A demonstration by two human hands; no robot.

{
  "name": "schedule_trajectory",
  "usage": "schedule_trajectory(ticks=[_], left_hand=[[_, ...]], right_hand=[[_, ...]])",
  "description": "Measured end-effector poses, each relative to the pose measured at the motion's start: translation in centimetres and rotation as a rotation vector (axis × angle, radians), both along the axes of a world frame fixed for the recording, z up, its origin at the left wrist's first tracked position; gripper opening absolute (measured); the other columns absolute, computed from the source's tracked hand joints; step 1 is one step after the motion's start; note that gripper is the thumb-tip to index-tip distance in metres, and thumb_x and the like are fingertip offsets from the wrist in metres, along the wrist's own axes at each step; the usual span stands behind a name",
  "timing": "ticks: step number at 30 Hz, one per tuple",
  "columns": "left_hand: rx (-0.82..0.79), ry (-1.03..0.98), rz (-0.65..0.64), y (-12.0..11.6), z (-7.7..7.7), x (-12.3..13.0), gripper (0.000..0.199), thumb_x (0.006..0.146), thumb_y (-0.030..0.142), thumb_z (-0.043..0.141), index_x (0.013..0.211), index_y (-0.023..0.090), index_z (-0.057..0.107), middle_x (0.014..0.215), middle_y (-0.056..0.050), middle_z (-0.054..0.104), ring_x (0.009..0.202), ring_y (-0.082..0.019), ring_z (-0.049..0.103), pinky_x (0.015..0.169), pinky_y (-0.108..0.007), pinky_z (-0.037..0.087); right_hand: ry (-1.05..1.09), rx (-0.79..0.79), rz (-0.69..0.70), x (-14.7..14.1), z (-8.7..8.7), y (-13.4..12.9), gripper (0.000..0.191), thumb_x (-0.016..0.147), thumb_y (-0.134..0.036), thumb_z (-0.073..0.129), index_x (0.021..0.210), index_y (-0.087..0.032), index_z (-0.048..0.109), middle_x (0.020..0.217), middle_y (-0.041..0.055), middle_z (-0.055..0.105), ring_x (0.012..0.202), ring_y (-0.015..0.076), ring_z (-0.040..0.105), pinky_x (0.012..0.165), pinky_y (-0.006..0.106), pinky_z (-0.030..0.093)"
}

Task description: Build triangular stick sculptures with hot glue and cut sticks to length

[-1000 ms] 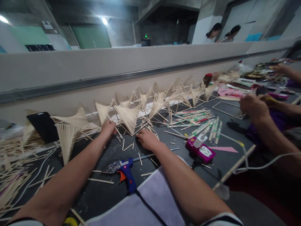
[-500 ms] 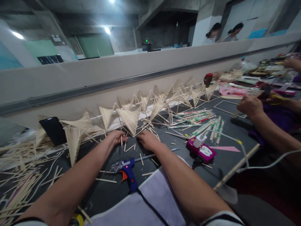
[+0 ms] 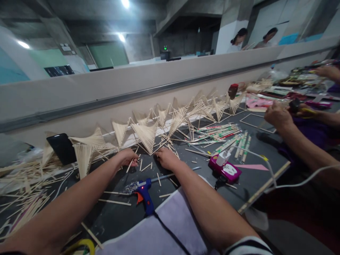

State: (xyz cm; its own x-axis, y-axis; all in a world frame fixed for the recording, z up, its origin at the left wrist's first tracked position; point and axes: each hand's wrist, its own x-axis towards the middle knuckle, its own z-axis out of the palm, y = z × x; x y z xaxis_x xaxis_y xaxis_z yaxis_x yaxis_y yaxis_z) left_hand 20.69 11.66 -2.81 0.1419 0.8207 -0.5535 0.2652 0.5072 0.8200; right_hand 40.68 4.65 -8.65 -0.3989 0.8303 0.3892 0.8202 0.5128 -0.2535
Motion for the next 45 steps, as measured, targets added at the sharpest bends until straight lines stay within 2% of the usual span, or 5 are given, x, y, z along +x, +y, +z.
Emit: schedule_trajectory(ticks=[4, 9, 17, 31, 45], left_hand=[[-0.031, 0.135, -0.073, -0.1, 1.5, -2.1, 0.013, 0.071, 0.021, 0.063, 0.071, 0.008, 0.060, 0.046, -0.007, 0.057, 0.035, -0.014, 0.049, 0.036, -0.022, 0.033], [0.114, 0.105, -0.035, 0.0, 1.8, -2.1, 0.028, 0.078, 0.034, 0.052, 0.065, 0.011, 0.060, 0.036, 0.000, 0.048, 0.023, -0.004, 0.026, 0.029, -0.016, 0.013], [0.160, -0.070, 0.048, 1.9, -0.4, -1.3, 0.028, 0.086, 0.033, 0.039, 0.075, 0.012, 0.054, 0.041, 0.004, 0.042, 0.027, -0.003, 0.027, 0.029, -0.012, 0.016], [0.190, -0.359, 0.039, 4.4, -4.1, -0.5, 0.009, 0.077, 0.005, 0.051, 0.070, 0.011, 0.050, 0.053, -0.002, 0.054, 0.044, -0.008, 0.055, 0.045, -0.020, 0.051], [0.251, -0.385, 0.153, 4.2, -4.6, 0.2, 0.010, 0.079, 0.004, 0.048, 0.073, 0.011, 0.045, 0.054, -0.001, 0.052, 0.047, -0.010, 0.059, 0.046, -0.022, 0.054]], right_hand=[[0.012, -0.012, 0.000, 0.0, -0.1, 0.1, 0.033, 0.080, -0.015, 0.049, 0.112, -0.015, 0.057, 0.098, 0.0107, 0.058, 0.094, 0.0176, 0.050, 0.083, 0.030, 0.039], [0.029, -0.014, -0.004, 0.0, -0.2, 0.2, 0.033, 0.080, -0.014, 0.048, 0.113, -0.014, 0.056, 0.101, 0.0109, 0.057, 0.093, 0.0169, 0.050, 0.083, 0.029, 0.039], [0.042, -0.003, -0.009, 0.0, -0.2, 0.3, 0.033, 0.081, -0.016, 0.047, 0.113, -0.014, 0.056, 0.097, 0.0094, 0.058, 0.091, 0.0168, 0.050, 0.082, 0.029, 0.041], [0.107, -0.012, -0.025, -0.2, -0.5, 0.4, 0.029, 0.083, -0.016, 0.044, 0.108, -0.015, 0.059, 0.112, 0.0094, 0.057, 0.104, 0.0159, 0.049, 0.091, 0.030, 0.038], [0.109, -0.197, -0.275, -2.1, 0.9, 1.7, 0.031, 0.077, -0.028, 0.057, 0.107, -0.021, 0.058, 0.106, 0.0055, 0.055, 0.097, 0.0152, 0.051, 0.085, 0.025, 0.039]])
